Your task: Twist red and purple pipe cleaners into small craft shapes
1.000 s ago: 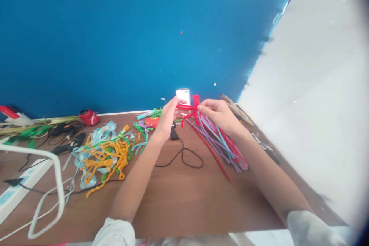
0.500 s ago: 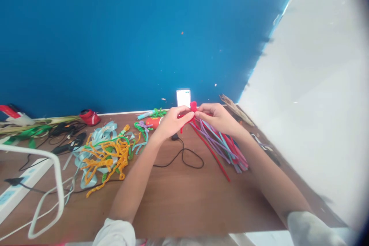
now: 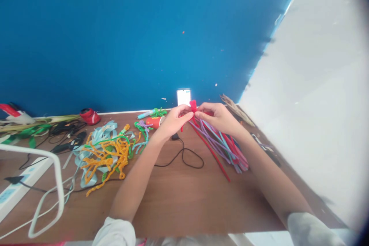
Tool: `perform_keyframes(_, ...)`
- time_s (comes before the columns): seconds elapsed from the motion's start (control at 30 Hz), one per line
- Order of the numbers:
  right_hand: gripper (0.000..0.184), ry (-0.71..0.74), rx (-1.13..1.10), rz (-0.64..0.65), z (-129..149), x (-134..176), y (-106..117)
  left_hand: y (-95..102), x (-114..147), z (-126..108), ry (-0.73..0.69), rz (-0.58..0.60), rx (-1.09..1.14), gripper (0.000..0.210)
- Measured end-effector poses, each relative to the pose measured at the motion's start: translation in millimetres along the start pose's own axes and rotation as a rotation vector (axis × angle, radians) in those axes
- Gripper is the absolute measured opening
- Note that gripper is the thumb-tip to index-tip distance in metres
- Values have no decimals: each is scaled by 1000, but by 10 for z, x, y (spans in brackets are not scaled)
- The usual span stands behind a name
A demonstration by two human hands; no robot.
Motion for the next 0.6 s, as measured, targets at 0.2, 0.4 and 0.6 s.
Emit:
perform_keyframes(0.2,28,-38,61,-10,-37,-3,19,1,5,-1,-15,-34,-125,22)
perform_keyframes(0.4,24,9,50,11,-33,-8,16,15,3,10,13,-6,-291,24)
perform_keyframes(0.6,20,5,54,48,-13,-9,-15,37,-23,63,-21,-9,-399,19)
Point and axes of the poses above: each hand's wrist, its own x-axis away from the middle knuckle, its own y-axis out of the back of the hand, z = x × y, the point moved 5 cm from there along -x, towards the middle knuckle, and after that the axes turned 7 degrees about z, right-handed, at the moved point
